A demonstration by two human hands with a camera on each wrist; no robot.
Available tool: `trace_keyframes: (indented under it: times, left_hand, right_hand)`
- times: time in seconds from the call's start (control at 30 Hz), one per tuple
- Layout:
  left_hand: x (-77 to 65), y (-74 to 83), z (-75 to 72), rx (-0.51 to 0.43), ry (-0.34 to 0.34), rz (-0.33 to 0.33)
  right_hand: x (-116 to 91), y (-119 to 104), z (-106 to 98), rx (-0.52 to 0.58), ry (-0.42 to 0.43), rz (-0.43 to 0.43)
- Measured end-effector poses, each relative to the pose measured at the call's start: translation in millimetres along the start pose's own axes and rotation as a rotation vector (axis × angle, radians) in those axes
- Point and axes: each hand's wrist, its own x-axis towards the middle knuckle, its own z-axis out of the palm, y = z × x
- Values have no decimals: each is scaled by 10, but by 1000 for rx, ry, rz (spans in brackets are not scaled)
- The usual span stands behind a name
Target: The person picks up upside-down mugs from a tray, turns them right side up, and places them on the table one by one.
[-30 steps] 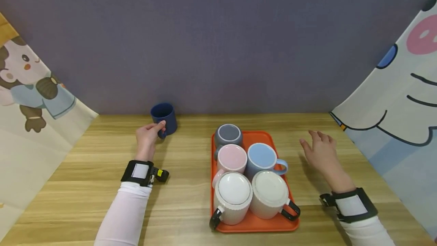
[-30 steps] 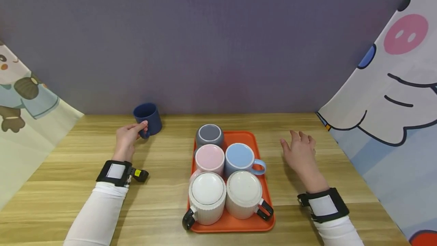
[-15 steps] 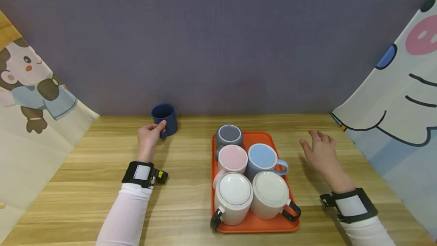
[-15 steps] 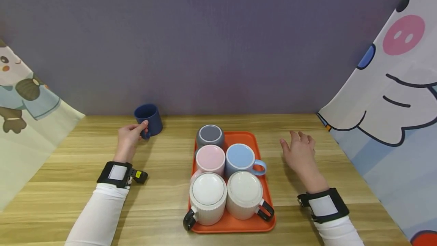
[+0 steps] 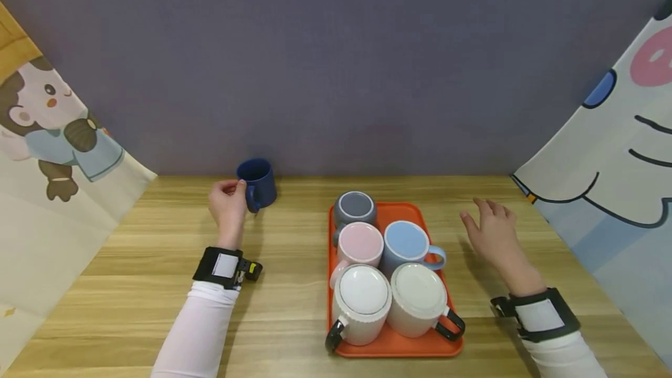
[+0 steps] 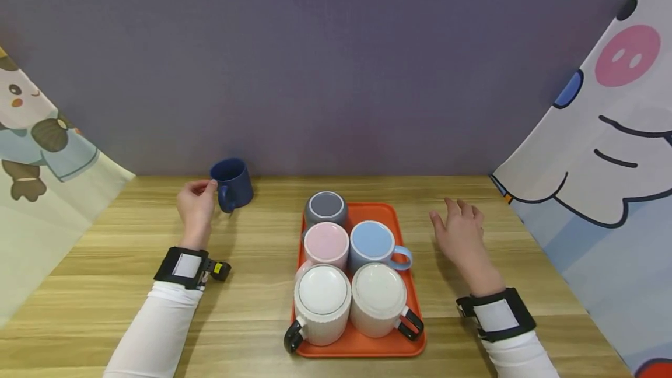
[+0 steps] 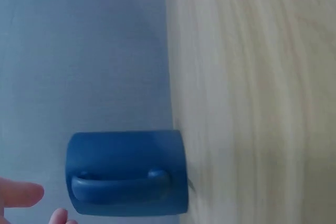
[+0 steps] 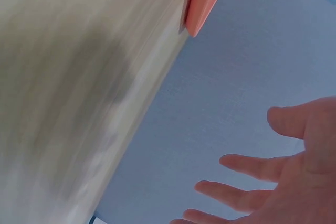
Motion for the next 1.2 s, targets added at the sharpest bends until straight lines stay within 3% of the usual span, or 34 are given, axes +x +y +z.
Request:
trace_keyframes:
  times: [0.13,0.3,0.6,0.77,0.97,1.2]
  left_hand:
    - [-42,67,20,-70,33,49]
    - [-134,151,75,-134,-9,89]
    - [-364,237,239,-105,-232,120]
    - [-503,252,332,-98,-303,123]
    - [-632,257,421,-37,-389,146]
    - [-787,244,526,83,-569,168]
  right_hand:
    - [30,-29,15,4,-5,-5]
    - [78,-78,34,11,-17,-12]
    - [138,-201,53,38,-35,-31]
    - [149,-259,76,59,-42,-34]
    - [159,-304,107,78,-35,-39]
    - [180,-326,146,93,-60,-53]
